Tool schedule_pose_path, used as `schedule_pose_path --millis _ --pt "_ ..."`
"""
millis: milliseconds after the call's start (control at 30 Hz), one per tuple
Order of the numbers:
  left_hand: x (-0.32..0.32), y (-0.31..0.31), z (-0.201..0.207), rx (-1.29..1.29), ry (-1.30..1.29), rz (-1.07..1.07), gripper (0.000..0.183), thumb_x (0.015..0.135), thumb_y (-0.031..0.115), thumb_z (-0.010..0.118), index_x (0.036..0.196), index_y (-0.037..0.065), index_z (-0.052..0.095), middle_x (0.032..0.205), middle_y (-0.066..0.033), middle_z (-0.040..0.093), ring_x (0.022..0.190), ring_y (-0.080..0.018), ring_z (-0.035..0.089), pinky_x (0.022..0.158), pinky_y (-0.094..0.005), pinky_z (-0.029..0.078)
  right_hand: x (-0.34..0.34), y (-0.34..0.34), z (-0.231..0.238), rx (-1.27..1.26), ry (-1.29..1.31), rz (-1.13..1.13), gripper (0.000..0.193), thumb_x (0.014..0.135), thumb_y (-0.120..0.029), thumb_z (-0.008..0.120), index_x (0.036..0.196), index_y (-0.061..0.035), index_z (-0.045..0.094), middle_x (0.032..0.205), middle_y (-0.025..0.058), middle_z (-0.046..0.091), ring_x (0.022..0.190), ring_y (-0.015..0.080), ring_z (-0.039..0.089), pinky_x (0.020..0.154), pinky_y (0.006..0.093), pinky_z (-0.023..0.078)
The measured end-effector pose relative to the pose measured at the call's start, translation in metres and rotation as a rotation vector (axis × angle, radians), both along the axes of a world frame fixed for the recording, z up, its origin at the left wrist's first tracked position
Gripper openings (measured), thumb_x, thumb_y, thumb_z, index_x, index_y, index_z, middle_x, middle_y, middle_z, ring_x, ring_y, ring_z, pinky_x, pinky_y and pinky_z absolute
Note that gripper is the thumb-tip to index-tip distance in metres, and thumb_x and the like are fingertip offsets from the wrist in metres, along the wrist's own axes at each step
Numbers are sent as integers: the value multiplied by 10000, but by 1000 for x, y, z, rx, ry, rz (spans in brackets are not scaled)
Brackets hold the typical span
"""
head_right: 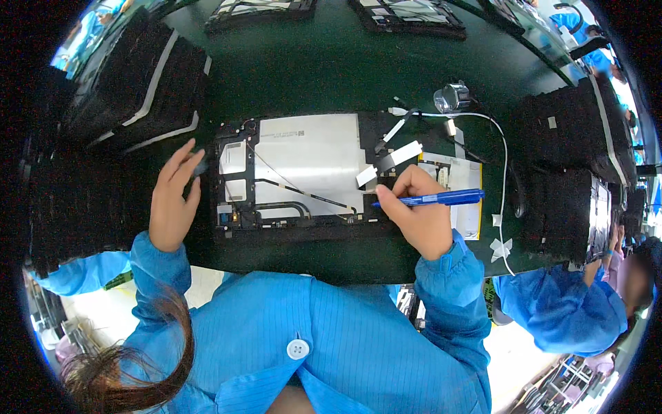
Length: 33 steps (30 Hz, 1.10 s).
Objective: Connecting components and performing screen functionality tests on tablet devices on an assembly line.
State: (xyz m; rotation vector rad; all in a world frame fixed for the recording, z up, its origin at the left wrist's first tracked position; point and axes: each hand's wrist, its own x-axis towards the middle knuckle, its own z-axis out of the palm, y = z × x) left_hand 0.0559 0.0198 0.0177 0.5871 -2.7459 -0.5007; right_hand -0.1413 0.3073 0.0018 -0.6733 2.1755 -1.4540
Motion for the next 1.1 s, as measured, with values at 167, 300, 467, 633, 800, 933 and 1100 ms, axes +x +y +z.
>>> schedule_pose_path --millis 167,300,467,633,800,933,1100 --pt "17 0 -19 -43 -21 -67 280 760 -43 540 1030 -12 607 1224 -147 510 1116 -325 485 942 -374 404 2 -1 -8 7 75 -28 249 788 -85 652 657 -48 444 570 -3 449 546 48 390 471 232 305" --pt "16 3 -19 -98 -41 -115 297 736 -56 514 1021 -43 595 1221 -153 510 1123 -342 473 956 -385 387 0 -1 -6 1 164 16 241 779 -67 638 647 -44 438 562 3 428 531 63 381 469 244 303" --pt "12 -1 -20 10 -29 -139 269 764 -35 490 1010 -62 594 1212 -171 514 1103 -351 486 953 -384 386 -3 -1 -10 -15 227 13 235 770 -59 633 640 -42 438 560 11 426 524 69 375 467 247 298" --pt "12 12 -21 1343 376 197 317 890 41 453 1196 -39 461 1141 -164 550 1045 -232 547 907 -332 429 -4 -4 -1 -131 -208 -62 240 799 -69 620 657 -61 427 547 -3 445 481 52 407 434 216 294" --pt "-15 21 -1 1600 416 194 515 866 83 542 1311 -7 300 1086 -169 563 971 -201 582 834 -324 486 -11 3 -4 -305 -377 -28 206 851 -127 615 775 -79 429 573 -3 470 479 55 424 424 199 311" --pt "-50 8 27 1657 510 169 541 845 68 559 1312 -16 301 1117 -166 548 981 -213 576 834 -343 485 -56 39 5 -66 213 -136 109 840 -73 601 888 -52 506 753 14 528 646 89 491 574 220 399" --pt "-162 -11 27 1656 754 71 582 822 86 596 1311 -22 300 1143 -163 526 1041 -242 535 852 -382 462 -114 84 -5 364 724 -173 344 785 51 560 1115 -42 530 957 127 543 855 238 538 786 313 447"
